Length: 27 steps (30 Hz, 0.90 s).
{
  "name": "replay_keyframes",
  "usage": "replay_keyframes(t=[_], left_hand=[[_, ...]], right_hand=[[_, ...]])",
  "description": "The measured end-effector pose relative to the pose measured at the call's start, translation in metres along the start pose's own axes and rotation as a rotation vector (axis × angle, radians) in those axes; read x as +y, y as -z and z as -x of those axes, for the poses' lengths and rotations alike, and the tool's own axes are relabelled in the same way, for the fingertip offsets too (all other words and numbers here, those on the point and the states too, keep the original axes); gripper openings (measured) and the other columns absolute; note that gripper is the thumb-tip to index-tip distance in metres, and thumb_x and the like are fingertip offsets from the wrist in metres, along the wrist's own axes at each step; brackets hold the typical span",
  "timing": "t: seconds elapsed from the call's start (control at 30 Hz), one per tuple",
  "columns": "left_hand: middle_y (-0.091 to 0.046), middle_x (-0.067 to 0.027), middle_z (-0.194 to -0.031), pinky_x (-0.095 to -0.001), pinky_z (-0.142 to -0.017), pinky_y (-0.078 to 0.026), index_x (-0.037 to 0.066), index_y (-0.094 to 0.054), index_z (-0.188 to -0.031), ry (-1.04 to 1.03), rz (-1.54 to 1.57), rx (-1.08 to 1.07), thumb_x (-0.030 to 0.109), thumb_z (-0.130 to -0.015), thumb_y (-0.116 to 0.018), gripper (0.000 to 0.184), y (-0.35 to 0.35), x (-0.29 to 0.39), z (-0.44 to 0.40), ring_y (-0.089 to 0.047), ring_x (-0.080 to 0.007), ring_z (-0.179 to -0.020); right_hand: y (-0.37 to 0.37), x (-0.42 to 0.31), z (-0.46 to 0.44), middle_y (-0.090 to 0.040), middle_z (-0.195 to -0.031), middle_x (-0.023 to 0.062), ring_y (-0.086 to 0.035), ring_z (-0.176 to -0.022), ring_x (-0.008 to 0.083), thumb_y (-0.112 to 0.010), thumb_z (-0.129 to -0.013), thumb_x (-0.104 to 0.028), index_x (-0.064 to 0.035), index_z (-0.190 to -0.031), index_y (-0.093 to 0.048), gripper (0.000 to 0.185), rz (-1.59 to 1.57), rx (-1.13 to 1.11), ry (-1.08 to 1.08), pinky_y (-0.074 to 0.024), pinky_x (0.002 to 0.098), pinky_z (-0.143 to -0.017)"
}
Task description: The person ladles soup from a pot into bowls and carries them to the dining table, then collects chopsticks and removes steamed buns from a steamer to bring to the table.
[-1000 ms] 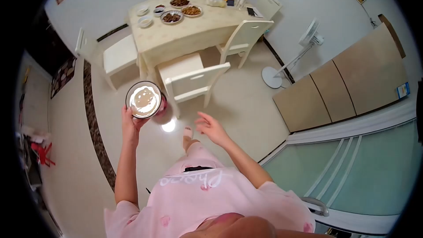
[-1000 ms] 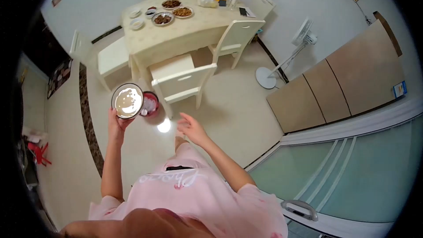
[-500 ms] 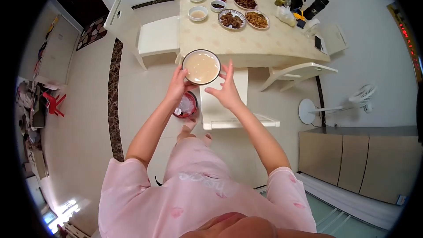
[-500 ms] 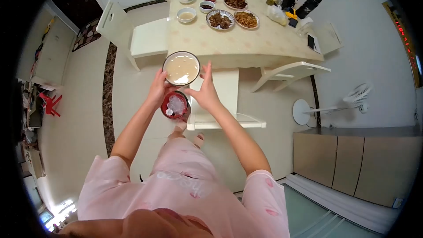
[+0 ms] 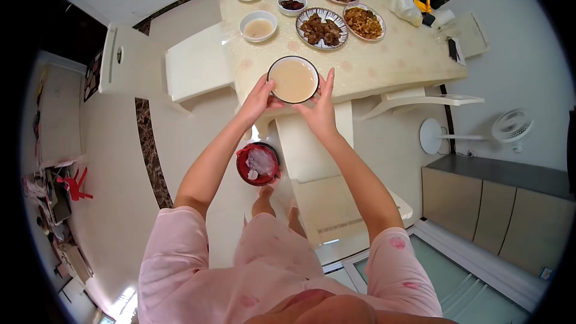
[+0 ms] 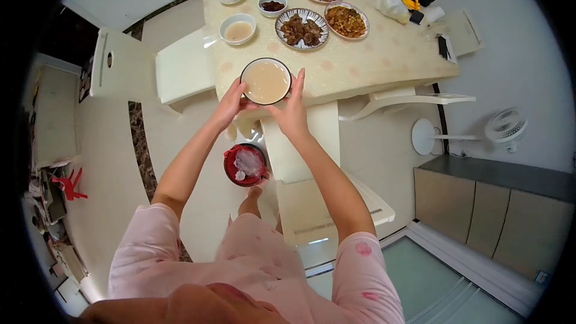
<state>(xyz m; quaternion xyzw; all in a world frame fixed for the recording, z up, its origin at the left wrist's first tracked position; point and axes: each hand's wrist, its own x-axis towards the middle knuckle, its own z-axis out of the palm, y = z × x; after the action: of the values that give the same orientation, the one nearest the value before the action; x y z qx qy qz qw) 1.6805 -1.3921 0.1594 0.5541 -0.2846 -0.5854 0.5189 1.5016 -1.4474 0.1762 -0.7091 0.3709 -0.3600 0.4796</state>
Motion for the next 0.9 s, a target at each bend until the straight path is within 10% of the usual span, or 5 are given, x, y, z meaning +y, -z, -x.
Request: replay_keyframes(t=[0.4,0.7,0.83,0.9], left_hand=[[-0.058,-0.0167,-0.110,-0.0317,-0.079,-0.059,-0.003,-0.034,-0.138,0.017,0.035,-0.140,0.023,-0.102,-0.037,0.044,0.022,-0.012,-0.125,-0.066,-0.0242,-0.089],[-0.056,-0.0166,-0.111,-0.0309,-0.072,-0.057,-0.001,-0.034,-0.134,0.069,-0.003,-0.056,0.034,-0.103,-0.038,0.048,0.022,-0.040,-0.140,-0.067,-0.0228,-0.087],[-0.060,-0.0058,-0.088,-0.0253,-0.052,-0.045,0.007,-0.053,-0.122,-0.071,-0.211,0.287,0.037,-0.101,-0.041,0.039,0.027,-0.071,-0.103,-0.056,-0.0128,-0.062],[-0.051,0.0005,-0.072,-0.0237,-0.046,-0.041,0.011,-0.055,-0.111,-0.111,-0.057,0.336,0.036,-0.099,-0.048,0.028,0.017,-0.089,-0.050,-0.046,-0.0078,-0.053]], right_hand=[[-0.015,0.084,-0.079,-0.029,-0.147,0.0198,-0.042,-0.130,0.0299,-0.074,-0.072,0.008,-0.0013,-0.147,0.015,0.117,-0.203,0.061,-0.043,-0.0424,0.0398,-0.105],[-0.002,0.104,-0.079,-0.024,-0.150,0.0215,-0.041,-0.132,0.0311,-0.079,-0.067,0.003,-0.0008,-0.147,0.014,0.123,0.258,0.051,-0.087,-0.0385,0.0363,-0.107],[0.025,0.068,-0.015,-0.048,-0.133,0.0245,-0.061,-0.102,0.0303,-0.076,-0.078,-0.017,0.0006,-0.145,-0.028,0.083,0.285,0.181,-0.237,-0.0505,0.0378,-0.088],[0.073,-0.004,0.045,-0.063,-0.099,0.0214,-0.062,-0.093,0.0388,-0.069,-0.084,-0.030,0.0022,-0.117,-0.053,0.049,0.204,0.121,-0.266,-0.0497,0.0448,-0.079]])
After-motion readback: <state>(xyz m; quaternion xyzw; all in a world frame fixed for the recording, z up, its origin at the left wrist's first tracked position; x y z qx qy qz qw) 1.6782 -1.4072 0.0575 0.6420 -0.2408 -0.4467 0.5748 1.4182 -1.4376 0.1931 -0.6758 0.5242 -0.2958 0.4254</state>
